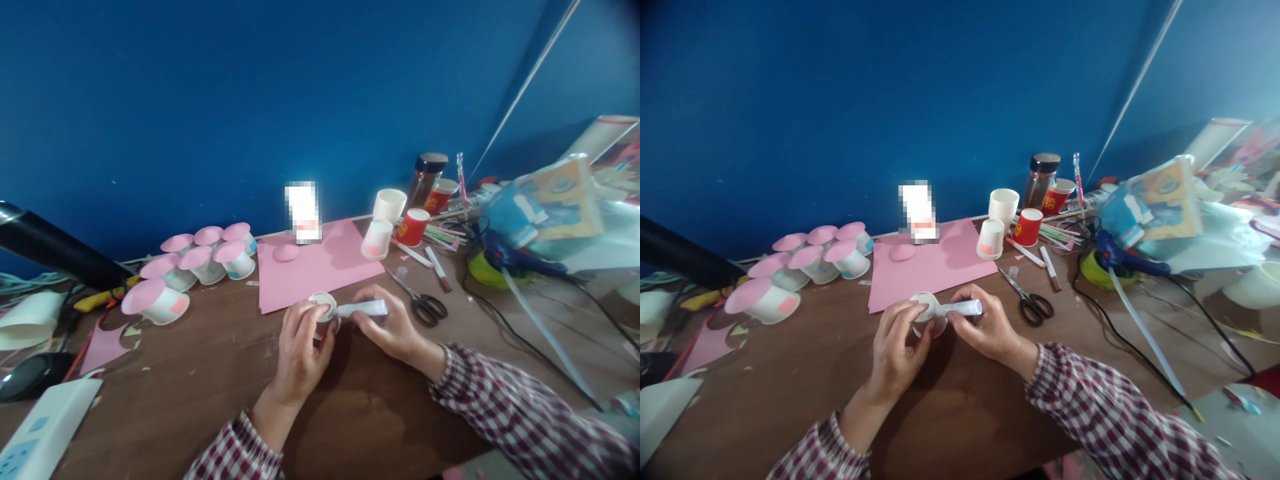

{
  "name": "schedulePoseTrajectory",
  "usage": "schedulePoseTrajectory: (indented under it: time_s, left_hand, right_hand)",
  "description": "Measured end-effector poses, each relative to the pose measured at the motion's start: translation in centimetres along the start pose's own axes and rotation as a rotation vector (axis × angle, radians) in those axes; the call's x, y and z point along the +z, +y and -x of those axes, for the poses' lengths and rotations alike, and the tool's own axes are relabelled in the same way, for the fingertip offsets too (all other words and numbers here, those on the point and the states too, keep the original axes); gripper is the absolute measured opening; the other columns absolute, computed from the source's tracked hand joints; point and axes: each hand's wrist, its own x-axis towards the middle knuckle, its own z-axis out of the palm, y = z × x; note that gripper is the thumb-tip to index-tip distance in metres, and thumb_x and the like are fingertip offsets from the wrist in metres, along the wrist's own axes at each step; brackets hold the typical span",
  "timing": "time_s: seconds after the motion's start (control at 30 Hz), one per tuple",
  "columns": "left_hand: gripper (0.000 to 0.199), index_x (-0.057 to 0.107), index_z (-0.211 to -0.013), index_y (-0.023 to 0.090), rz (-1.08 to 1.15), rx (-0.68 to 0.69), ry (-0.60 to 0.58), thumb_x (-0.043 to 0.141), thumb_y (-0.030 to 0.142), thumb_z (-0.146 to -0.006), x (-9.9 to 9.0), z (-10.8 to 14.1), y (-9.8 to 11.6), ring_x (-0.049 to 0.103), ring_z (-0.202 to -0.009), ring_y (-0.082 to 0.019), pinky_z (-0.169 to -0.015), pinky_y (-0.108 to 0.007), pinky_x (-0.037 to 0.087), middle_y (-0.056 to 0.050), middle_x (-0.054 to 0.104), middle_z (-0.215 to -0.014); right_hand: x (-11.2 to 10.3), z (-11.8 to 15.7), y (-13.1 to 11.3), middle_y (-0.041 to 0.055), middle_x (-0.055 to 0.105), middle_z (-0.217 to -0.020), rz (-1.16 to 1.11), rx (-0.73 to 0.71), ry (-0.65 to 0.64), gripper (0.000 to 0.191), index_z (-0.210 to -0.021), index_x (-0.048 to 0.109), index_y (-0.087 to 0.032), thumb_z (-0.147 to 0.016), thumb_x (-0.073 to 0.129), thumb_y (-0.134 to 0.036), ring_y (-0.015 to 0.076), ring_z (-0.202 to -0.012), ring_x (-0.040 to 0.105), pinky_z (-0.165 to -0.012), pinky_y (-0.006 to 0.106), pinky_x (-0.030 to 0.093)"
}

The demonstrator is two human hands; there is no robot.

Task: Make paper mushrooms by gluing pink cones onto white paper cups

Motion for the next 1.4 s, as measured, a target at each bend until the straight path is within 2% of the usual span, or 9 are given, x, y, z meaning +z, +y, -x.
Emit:
schedulePoseTrajectory:
  time_s: [0.4,0.97,1.2,1.4]
  left_hand:
    - [0.032,0.058,-0.108,0.017,-0.004,0.01,-0.038,0.06,0.007,-0.078,-0.2,0.1,0.0,0.053,-0.098,-0.02,-0.088,-0.037,0.046,-0.008,0.056,-0.1]
    - [0.028,0.06,-0.103,0.017,-0.015,0.033,-0.028,0.061,0.006,-0.077,-0.2,0.0,0.0,0.053,-0.094,-0.019,-0.084,-0.036,0.047,-0.007,0.056,-0.096]
    - [0.028,0.06,-0.102,0.017,-0.033,0.029,-0.026,0.06,0.005,-0.076,-0.2,0.0,0.0,0.054,-0.094,-0.019,-0.084,-0.036,0.047,-0.007,0.057,-0.095]
    - [0.03,0.06,-0.104,0.018,-0.053,0.046,-0.027,0.06,0.005,-0.077,-0.1,0.0,-0.2,0.054,-0.092,-0.02,-0.082,-0.036,0.047,-0.007,0.057,-0.095]
  right_hand:
    - [0.0,-0.2,-0.1,0.0009,0.059,-0.07,0.02,0.015,-0.016,0.01,-0.086,0.056,-0.017,-0.078,0.059,-0.023,0.0121,-0.057,0.051,-0.052,0.022,0.042]
    - [-0.2,-0.5,0.0,-0.0005,0.057,-0.069,0.055,0.045,-0.01,0.008,-0.085,0.054,-0.018,-0.079,0.057,-0.022,0.0123,-0.058,0.051,-0.055,0.023,0.042]
    - [-0.7,-1.3,0.9,-0.002,0.056,-0.068,0.209,0.067,0.099,0.012,-0.082,0.053,-0.019,-0.079,0.061,-0.028,0.012,-0.06,0.05,-0.058,0.023,0.041]
    - [-2.7,-2.5,1.6,0.0021,0.061,-0.078,0.097,0.157,0.247,0.022,-0.089,0.055,-0.017,-0.077,0.064,-0.033,0.0136,-0.062,0.055,-0.057,0.025,0.045]
